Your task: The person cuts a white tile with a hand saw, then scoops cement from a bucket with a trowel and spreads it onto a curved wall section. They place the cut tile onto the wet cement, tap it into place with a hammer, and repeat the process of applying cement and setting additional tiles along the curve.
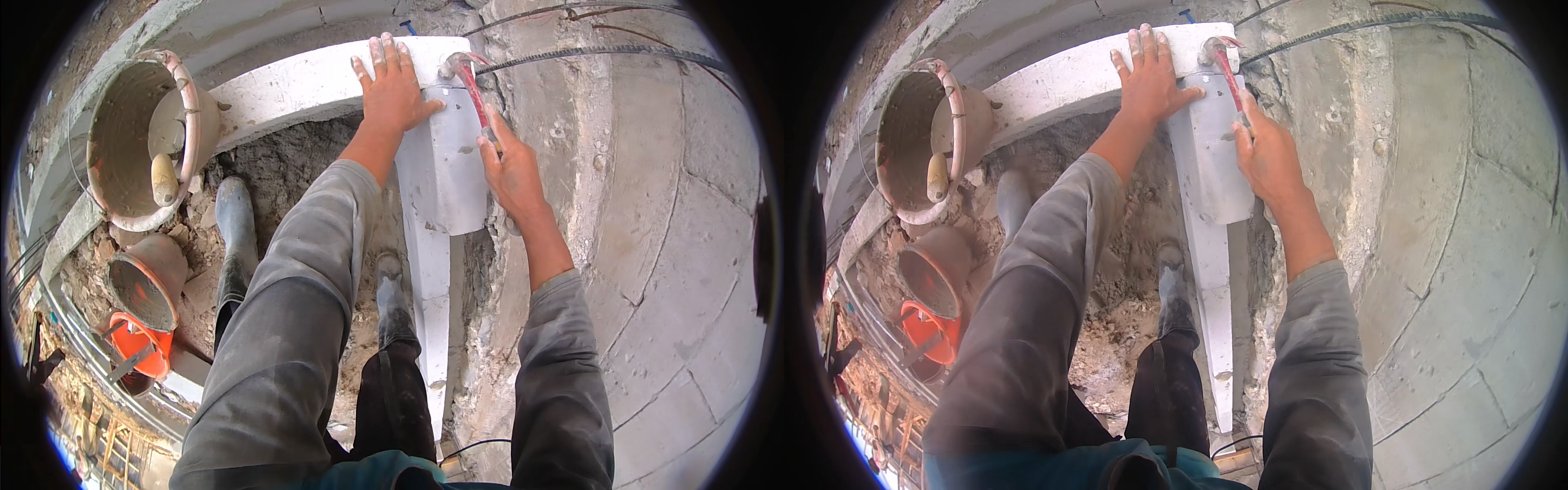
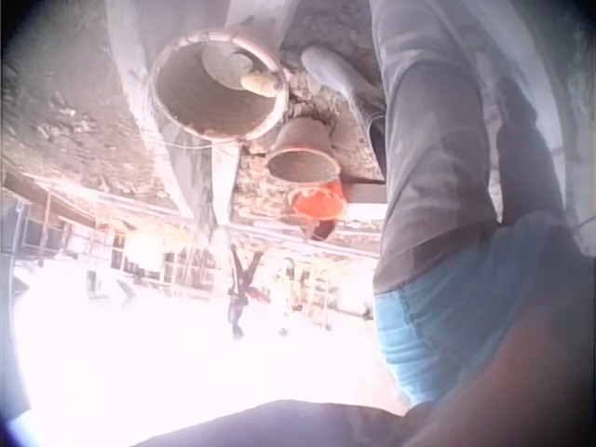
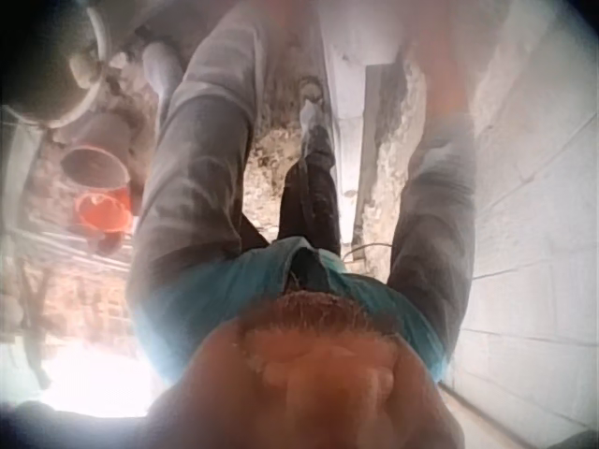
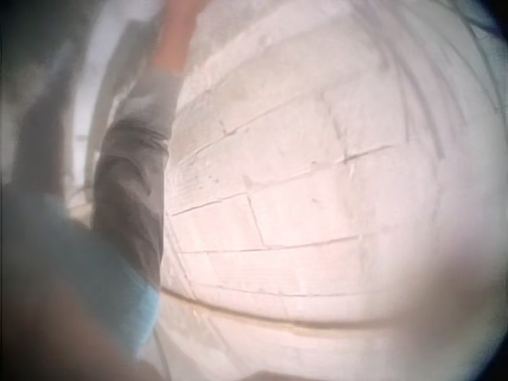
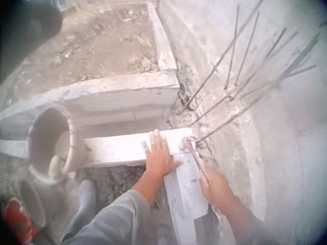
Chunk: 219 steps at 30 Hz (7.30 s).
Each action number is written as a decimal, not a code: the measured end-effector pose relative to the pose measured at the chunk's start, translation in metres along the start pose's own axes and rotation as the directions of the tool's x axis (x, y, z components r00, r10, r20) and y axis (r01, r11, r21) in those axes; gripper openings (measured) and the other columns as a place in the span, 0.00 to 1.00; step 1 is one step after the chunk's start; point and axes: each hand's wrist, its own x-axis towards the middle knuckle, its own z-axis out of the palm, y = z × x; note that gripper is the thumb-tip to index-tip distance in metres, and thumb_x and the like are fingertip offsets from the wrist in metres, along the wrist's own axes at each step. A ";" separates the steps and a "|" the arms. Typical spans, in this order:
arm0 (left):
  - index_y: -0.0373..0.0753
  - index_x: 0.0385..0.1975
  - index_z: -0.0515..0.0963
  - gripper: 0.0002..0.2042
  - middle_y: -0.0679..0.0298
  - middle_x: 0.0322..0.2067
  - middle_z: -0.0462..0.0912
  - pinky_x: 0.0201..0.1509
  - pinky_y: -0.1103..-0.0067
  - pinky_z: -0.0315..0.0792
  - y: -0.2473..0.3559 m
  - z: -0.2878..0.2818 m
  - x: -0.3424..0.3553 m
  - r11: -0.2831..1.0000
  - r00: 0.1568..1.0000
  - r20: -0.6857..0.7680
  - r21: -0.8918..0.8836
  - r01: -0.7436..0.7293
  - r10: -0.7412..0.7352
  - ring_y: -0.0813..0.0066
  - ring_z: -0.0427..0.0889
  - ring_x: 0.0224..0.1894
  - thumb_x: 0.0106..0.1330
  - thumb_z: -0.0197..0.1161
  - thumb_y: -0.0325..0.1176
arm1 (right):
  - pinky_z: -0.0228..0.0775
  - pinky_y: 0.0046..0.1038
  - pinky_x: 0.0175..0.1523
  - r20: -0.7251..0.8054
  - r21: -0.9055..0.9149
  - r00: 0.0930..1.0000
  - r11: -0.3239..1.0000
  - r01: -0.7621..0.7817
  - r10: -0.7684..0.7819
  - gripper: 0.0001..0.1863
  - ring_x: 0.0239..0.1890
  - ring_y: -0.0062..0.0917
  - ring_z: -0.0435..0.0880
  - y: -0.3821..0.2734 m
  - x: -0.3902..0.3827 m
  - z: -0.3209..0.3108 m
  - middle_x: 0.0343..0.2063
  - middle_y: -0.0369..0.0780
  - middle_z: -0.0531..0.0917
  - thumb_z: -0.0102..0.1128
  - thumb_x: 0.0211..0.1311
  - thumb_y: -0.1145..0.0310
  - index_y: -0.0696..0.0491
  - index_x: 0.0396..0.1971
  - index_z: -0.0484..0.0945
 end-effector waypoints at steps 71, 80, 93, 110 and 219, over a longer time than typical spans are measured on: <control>0.32 0.38 0.77 0.11 0.66 0.31 0.78 0.33 0.79 0.70 -0.094 -0.256 -0.241 0.043 0.653 0.299 -0.890 0.454 -0.696 0.78 0.75 0.30 0.54 0.55 0.20 | 0.71 0.20 0.32 0.517 0.638 0.854 0.635 -0.435 0.065 0.27 0.26 0.14 0.76 -0.160 -0.104 -0.047 0.33 0.34 0.82 0.66 0.60 0.66 0.56 0.60 0.75; 0.27 0.39 0.73 0.12 0.62 0.30 0.77 0.32 0.78 0.67 -0.110 -0.245 -0.217 0.153 0.553 0.141 -0.879 0.452 -0.821 0.78 0.73 0.28 0.54 0.54 0.19 | 0.73 0.28 0.49 0.086 0.164 0.966 0.953 -0.254 0.243 0.27 0.40 0.25 0.81 -0.047 -0.050 -0.098 0.39 0.39 0.84 0.64 0.57 0.69 0.50 0.60 0.76; 0.23 0.51 0.69 0.19 0.52 0.41 0.76 0.34 0.71 0.81 -0.139 -0.257 -0.219 0.036 0.537 0.239 -0.892 0.451 -0.809 0.63 0.82 0.37 0.59 0.51 0.20 | 0.75 0.40 0.48 0.023 -0.644 0.998 0.765 -0.029 0.057 0.29 0.45 0.40 0.80 0.014 -0.009 -0.038 0.44 0.44 0.76 0.66 0.51 0.69 0.40 0.57 0.77; 0.31 0.42 0.73 0.13 0.63 0.31 0.76 0.21 0.79 0.69 -0.132 -0.260 -0.211 -0.040 0.467 0.267 -0.897 0.440 -0.843 0.75 0.76 0.24 0.56 0.53 0.22 | 0.76 0.29 0.29 0.113 0.690 0.719 0.466 -0.553 0.686 0.28 0.29 0.27 0.84 -0.031 -0.019 0.032 0.29 0.42 0.81 0.58 0.64 0.66 0.53 0.64 0.70; 0.30 0.38 0.74 0.11 0.65 0.27 0.74 0.24 0.81 0.65 -0.143 -0.273 -0.244 0.066 0.448 0.110 -0.931 0.359 -0.887 0.79 0.71 0.22 0.55 0.53 0.18 | 0.73 0.29 0.22 0.441 0.781 0.612 0.055 -0.622 0.656 0.09 0.23 0.28 0.80 -0.081 -0.007 0.155 0.26 0.43 0.79 0.60 0.62 0.72 0.59 0.39 0.74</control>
